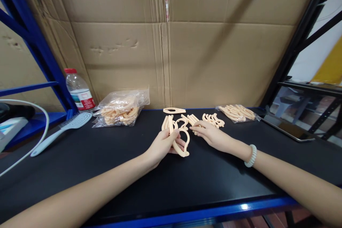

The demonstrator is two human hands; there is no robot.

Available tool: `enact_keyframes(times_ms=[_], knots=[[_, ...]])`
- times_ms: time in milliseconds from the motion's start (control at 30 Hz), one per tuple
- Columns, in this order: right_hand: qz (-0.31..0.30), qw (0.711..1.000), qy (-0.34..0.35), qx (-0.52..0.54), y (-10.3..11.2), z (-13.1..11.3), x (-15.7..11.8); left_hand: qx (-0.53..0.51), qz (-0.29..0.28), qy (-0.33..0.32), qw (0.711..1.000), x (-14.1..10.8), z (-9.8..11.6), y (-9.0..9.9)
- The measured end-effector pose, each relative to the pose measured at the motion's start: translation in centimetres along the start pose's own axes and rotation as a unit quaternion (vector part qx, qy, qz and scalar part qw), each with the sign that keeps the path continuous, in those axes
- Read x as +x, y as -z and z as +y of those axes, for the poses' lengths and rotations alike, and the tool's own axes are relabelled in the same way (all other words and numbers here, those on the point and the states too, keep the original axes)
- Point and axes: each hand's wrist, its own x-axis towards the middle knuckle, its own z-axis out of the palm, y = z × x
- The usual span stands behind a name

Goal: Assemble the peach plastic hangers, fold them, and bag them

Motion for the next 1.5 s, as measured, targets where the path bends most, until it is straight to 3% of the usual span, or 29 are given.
enact_keyframes(times_ms=[367,1033,1333,1500], knots=[[0.041,0.999,0.0,-0.005,-0.6,1.2,0.1,0.005,-0.006,0.002,1.0,0.3,-0.2,0.2],[0.016,0.999,0.03,-0.011,0.0,0.8,0.8,0.0,0.007,0.013,1.0,0.3,0.2,0.0],[0.027,0.999,-0.024,-0.028,-0.2,0.3,1.2,0.001,0.008,0.017,1.0,0.2,0.1,-0.2],[0.031,0.999,-0.011,-0.018,-0.4,0.4,1.5,0.004,0.017,0.018,1.0,0.2,0.2,-0.2]])
